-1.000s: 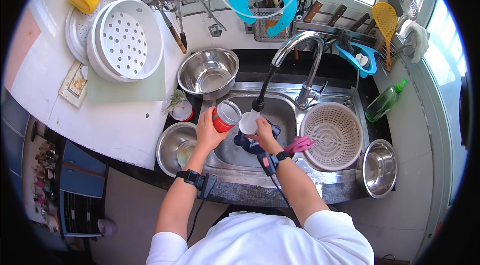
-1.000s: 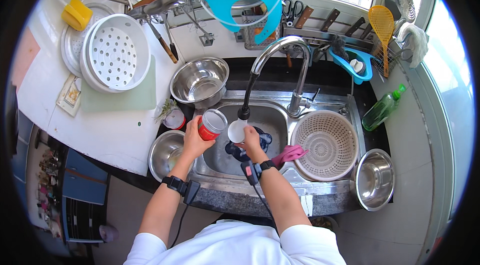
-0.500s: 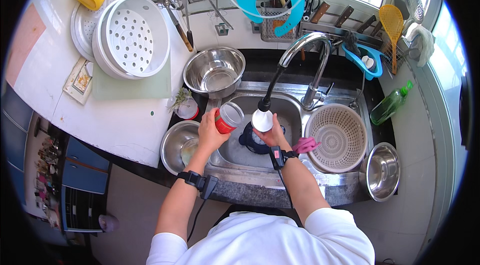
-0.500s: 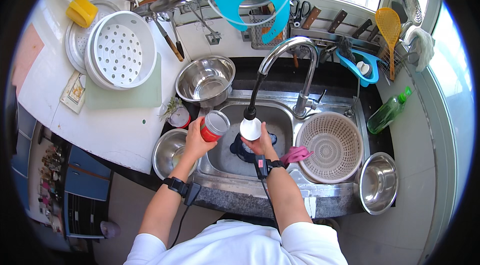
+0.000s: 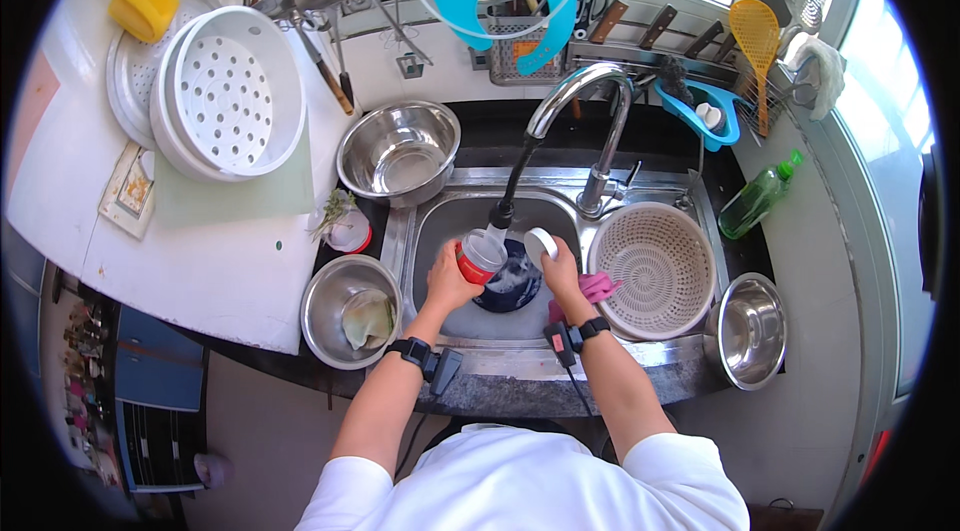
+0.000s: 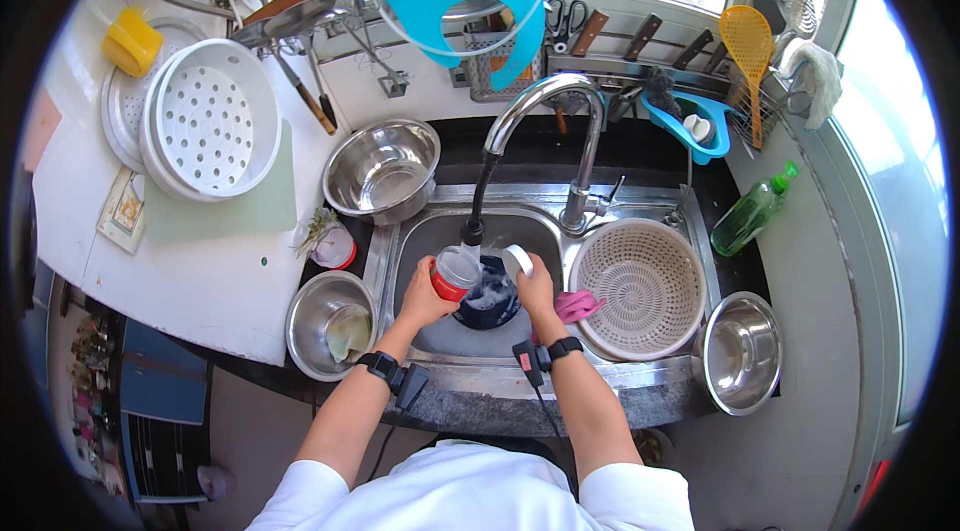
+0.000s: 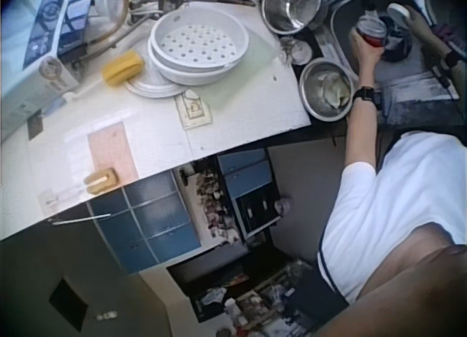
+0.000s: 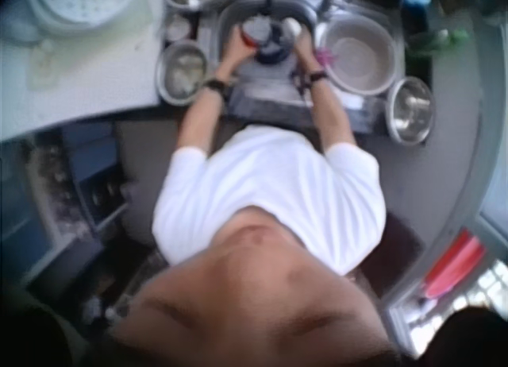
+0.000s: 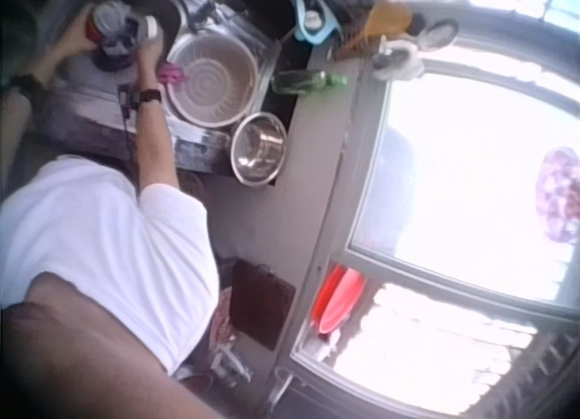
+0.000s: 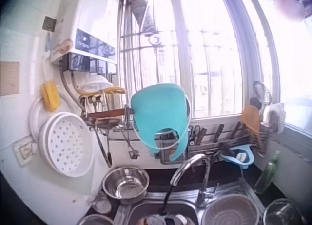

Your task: The person washes a red and white container in a sink, rinsing different parts of the container and its lid with water.

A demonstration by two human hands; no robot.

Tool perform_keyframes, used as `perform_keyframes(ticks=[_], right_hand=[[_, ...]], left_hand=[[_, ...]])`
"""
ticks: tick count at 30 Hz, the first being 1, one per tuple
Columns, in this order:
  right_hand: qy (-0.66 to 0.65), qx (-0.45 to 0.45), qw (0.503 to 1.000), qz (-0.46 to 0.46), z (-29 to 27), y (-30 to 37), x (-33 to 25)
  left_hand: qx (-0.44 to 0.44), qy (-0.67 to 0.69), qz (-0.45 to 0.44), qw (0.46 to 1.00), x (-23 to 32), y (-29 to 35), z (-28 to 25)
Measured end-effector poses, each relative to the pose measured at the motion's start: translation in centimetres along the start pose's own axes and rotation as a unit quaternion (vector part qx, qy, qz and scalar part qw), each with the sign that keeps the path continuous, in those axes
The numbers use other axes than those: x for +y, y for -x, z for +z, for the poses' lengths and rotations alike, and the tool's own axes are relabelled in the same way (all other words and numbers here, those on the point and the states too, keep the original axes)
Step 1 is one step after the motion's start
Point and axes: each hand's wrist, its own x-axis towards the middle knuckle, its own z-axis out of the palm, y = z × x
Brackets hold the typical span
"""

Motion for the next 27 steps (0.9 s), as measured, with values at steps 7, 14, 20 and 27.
perform_keyframes(ticks=[7, 14, 20, 27], right_hand=[[-0.002, 0.038, 0.997, 0.069, -7.1, 2.8, 0.7], [-0.010, 0.038, 0.996, 0.085, -9.3, 3.9, 0.7], [-0.058, 0.042, 0.994, 0.082, -9.3, 4.0, 1.0], [-0.086, 0.043, 0.991, 0.091, -9.4, 4.3, 0.5]], left_hand=[[0.026, 0.133, 0.001, 0.991, 0.2, -1.9, 4.6], [-0.052, 0.120, -0.007, 0.991, -0.1, -2.2, 4.6], [0.033, 0.192, -0.039, 0.980, -1.6, -3.0, 4.9], [-0.014, 0.203, -0.025, 0.979, -2.1, -3.1, 4.8]])
